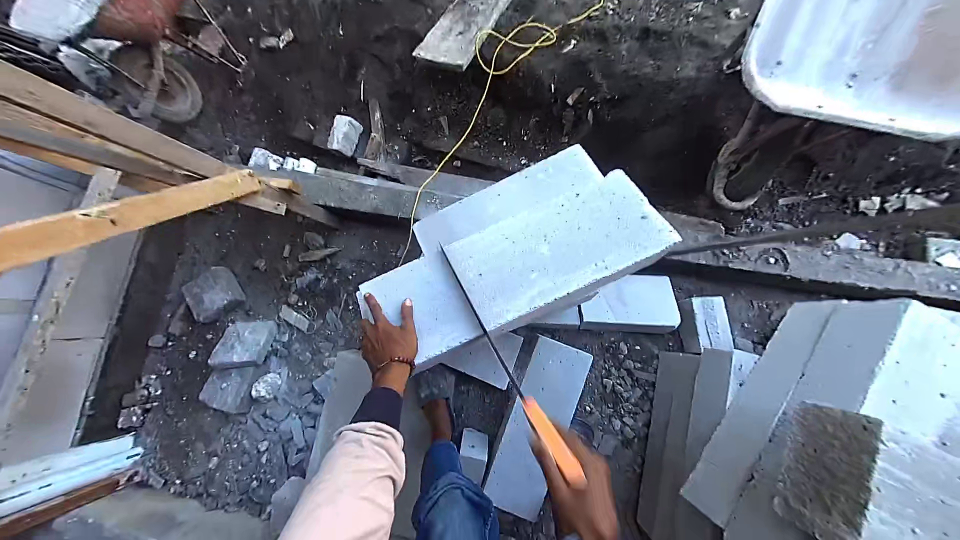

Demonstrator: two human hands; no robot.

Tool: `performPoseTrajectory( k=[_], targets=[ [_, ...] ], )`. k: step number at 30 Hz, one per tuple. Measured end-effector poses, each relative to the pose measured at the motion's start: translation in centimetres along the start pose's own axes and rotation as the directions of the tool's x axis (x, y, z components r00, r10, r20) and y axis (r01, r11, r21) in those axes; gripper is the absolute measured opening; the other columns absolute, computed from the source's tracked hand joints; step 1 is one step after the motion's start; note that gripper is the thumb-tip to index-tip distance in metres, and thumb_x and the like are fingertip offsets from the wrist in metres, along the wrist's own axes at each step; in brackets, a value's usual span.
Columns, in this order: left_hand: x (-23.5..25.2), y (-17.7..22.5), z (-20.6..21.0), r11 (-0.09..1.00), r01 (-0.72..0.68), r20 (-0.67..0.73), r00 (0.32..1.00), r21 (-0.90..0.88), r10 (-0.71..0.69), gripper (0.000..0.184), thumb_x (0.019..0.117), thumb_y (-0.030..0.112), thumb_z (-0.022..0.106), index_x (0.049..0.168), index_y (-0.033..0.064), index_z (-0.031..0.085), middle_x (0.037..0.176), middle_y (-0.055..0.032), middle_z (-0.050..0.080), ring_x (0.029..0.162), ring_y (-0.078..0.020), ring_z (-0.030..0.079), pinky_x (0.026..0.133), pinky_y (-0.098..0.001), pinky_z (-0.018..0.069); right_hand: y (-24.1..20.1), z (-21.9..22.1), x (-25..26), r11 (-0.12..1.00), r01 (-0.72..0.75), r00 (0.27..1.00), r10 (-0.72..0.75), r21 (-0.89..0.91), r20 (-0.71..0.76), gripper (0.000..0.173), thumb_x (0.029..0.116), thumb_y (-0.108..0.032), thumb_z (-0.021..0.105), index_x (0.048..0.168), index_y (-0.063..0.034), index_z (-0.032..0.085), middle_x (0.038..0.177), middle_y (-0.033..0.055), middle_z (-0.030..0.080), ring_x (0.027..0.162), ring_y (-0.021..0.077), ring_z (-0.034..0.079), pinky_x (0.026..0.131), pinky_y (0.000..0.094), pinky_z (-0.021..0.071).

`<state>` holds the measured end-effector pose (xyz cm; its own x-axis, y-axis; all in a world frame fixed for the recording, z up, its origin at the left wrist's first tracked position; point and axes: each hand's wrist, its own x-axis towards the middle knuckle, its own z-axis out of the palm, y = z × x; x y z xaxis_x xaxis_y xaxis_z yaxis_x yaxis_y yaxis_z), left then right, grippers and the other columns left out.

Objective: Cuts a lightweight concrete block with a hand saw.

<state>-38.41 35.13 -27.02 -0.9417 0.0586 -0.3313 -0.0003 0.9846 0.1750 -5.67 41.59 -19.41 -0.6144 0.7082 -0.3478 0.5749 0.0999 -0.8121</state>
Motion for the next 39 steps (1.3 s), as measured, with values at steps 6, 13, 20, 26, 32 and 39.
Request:
performPoseTrajectory(
  k=[6,13,20,26,32,39],
  targets=[
    [0.8,0.9,-1.0,1.0,-0.01,0.027,1.0,0.025,0.009,0.089,0.0992,0.072,0.037,0.166,0.0185,0.014,0.15,-0.034,0.045,0.127,-0.0515,0.055,0.101,-0.0676,0.0455,-1.9,2.2,3.1,0.998,-0.059,0.997,0.06,-0.023,0.053,0.056,0.1003,-0.054,0.058,0.137,-0.0126,0.065,0.097,0.0047,0.077,0.085,0.0185,0.075,0.076,0.0471,0.0632],
    [-0.5,-0.5,0.0,1.0,-0.023,-0.005,1.0,-0.006,0.023,0.089,0.0987,0.074,0.036,0.166,0.0214,0.013,0.148,-0.0351,0.045,0.125,-0.0525,0.056,0.098,-0.0691,0.0461,-1.8,1.6,5.5,0.999,-0.027,0.999,0.028,-0.022,0.035,0.048,0.0991,-0.051,0.059,0.121,-0.0113,0.074,0.09,0.003,0.076,0.081,0.0164,0.073,0.074,0.044,0.0619],
    [0.9,0.8,-0.8,1.0,-0.023,-0.001,1.0,0.01,0.023,0.088,0.0998,0.071,0.039,0.166,0.0194,0.014,0.151,-0.0359,0.042,0.126,-0.0536,0.054,0.101,-0.0687,0.044,-5.7,2.5,10.4,0.997,0.036,0.993,-0.043,0.066,0.11,0.065,0.1003,-0.055,0.058,0.155,-0.0228,0.044,0.09,0.0054,0.071,0.075,0.0208,0.069,0.071,0.0482,0.0602],
    [-0.3,-0.2,-0.5,0.997,0.036,0.018,0.999,-0.063,-0.034,0.095,0.0975,0.072,0.044,0.167,0.0183,0.008,0.15,-0.0321,0.046,0.13,-0.0492,0.054,0.104,-0.0662,0.0432,-1.6,4.5,8.0,0.999,-0.004,1.0,0.005,0.046,-0.015,0.057,0.0986,-0.06,0.058,0.143,-0.025,0.06,0.077,0.0014,0.071,0.064,0.018,0.067,0.064,0.0465,0.0587],
    [-2.4,-0.1,0.1,0.976,0.187,-0.042,0.98,-0.114,-0.193,0.093,0.0948,0.075,0.046,0.158,0.0076,0.033,0.134,-0.0262,0.062,0.122,-0.0422,0.062,0.099,-0.0619,0.0479,1.8,-0.6,-8.3,0.999,-0.026,1.0,0.026,0.044,0.006,0.049,0.1014,-0.023,0.064,0.138,0.0092,0.058,0.116,0.0185,0.074,0.104,0.0226,0.074,0.095,0.0429,0.0598],
    [-1.4,-0.1,-0.6,0.983,0.143,-0.02,0.989,-0.117,-0.146,0.092,0.0955,0.072,0.047,0.156,0.0039,0.035,0.135,-0.025,0.062,0.12,-0.0407,0.064,0.099,-0.0606,0.0501,-8.1,4.3,12.7,0.999,0.012,1.0,-0.011,-0.046,0.026,0.051,0.1021,-0.055,0.056,0.123,-0.0112,0.071,0.089,0.0142,0.073,0.078,0.0321,0.07,0.07,0.0599,0.0556]
  ],
)
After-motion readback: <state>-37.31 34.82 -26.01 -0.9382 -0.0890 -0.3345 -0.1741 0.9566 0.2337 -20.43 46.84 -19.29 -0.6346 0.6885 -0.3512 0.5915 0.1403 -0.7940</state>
